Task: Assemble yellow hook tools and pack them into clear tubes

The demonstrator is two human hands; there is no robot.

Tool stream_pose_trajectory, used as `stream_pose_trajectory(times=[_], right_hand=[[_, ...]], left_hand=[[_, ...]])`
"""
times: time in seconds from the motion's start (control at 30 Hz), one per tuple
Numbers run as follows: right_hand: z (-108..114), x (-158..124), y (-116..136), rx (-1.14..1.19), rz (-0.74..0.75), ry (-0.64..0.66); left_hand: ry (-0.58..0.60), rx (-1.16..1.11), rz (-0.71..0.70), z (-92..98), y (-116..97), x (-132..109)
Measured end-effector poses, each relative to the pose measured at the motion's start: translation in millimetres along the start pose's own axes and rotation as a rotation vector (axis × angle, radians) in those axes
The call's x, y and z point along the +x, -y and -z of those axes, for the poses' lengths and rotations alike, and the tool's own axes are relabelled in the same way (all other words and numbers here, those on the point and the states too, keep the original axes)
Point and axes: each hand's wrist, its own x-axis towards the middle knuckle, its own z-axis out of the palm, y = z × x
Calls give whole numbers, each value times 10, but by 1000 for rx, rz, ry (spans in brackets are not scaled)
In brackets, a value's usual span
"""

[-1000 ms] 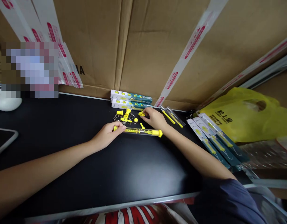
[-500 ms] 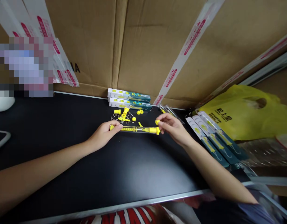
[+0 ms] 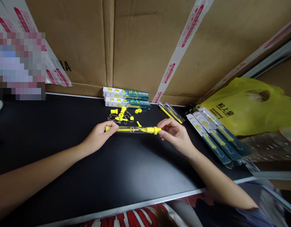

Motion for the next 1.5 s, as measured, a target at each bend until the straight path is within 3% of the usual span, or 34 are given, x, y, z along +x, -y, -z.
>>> stream_pose_trajectory(times=[0.53,1.23,1.5], right_hand=[[-21,-27,17,-99,0,-41],[38,-21,-16,0,-42,131],[31,-11,-20,-89,-92,89]], left_hand=[[-4,12,-3,3,15,0],[-4,34,-1,3,-4,-10],[-5,22,10,7,23,-2]])
